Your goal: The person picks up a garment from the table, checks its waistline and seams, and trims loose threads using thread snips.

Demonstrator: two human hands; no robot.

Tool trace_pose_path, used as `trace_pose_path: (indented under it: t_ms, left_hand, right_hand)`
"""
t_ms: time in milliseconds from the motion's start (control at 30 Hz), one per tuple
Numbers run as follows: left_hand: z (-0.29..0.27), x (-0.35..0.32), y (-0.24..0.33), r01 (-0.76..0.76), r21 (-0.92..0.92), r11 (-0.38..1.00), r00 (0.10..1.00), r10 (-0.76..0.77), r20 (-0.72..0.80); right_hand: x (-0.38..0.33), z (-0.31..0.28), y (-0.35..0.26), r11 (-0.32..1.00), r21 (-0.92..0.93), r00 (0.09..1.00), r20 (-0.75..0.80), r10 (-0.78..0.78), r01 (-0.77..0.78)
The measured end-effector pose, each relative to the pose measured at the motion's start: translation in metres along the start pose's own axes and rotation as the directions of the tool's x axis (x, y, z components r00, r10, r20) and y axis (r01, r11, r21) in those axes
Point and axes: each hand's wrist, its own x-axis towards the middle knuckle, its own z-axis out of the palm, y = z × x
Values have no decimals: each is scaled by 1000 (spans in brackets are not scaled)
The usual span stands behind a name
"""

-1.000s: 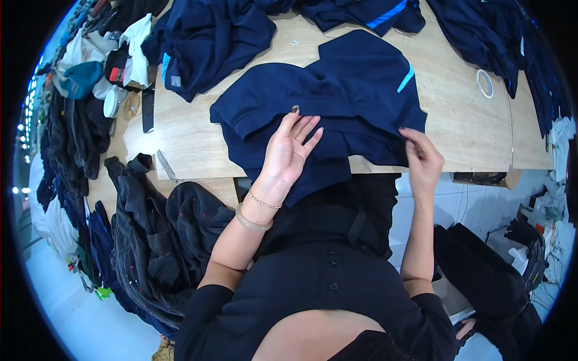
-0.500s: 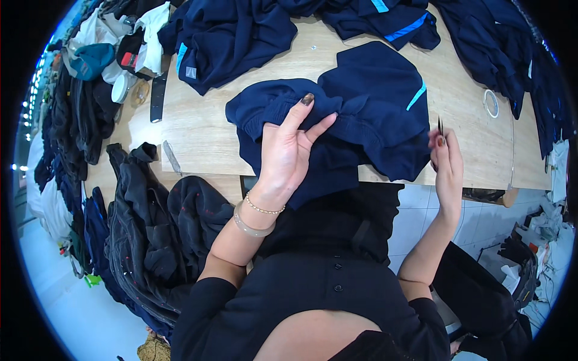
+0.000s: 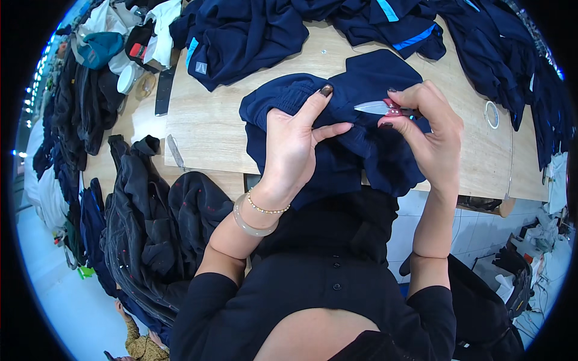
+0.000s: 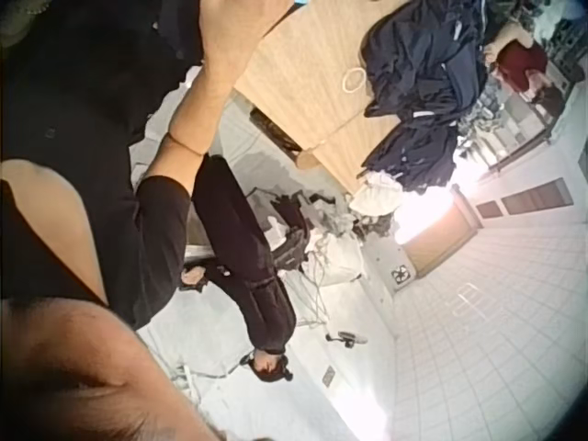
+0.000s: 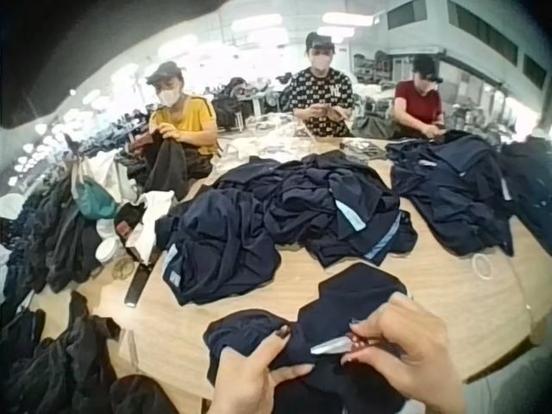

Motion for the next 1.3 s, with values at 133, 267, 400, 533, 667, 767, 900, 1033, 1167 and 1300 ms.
trace_pose_path:
  t_ms: [133, 267, 400, 533, 667, 767, 900, 1033, 1167, 1300]
  left_hand:
    - [4, -2, 1, -40, 39, 998, 999, 40, -5]
    - [8, -2, -2, -44, -13, 999, 998, 43, -50]
    - [8, -3, -4, -61, -3, 998, 996, 61, -58]
    - [10, -3, -2, -59, 2, 998, 997, 59, -54]
    - [10, -3, -2, -47, 9, 999, 996, 48, -76]
    - [9, -2, -4, -54, 22, 998, 996, 55, -67]
    - [9, -2, -4, -58, 26, 998, 996, 60, -64]
    - [8, -2, -5, -55, 27, 998, 997, 56, -55]
    - [9, -1, -4, -48, 28, 998, 996, 49, -70]
    - [8, 0, -5, -40, 28, 999, 997, 42, -60]
  right_hand:
    - [6, 0, -4, 998, -55, 997, 74, -20, 24]
    - [7, -1, -4, 991, -115, 992, 117, -47, 60]
    - [11, 1, -9, 995, -92, 992, 125, -23, 35]
    - [14, -1, -9, 982, -156, 986, 143, -81, 103]
    - [13, -1, -8, 986, -131, 989, 121, -84, 100]
    - [14, -2, -9, 980, -157, 979, 180, -92, 121]
    - [15, -1, -9, 976, -161, 981, 152, -120, 145]
    - [14, -1, -9, 983, -147, 984, 155, -84, 107]
    - [14, 0, -8, 981, -154, 982, 161, -96, 121]
    - [14, -1, -8, 974, -175, 979, 172, -111, 142]
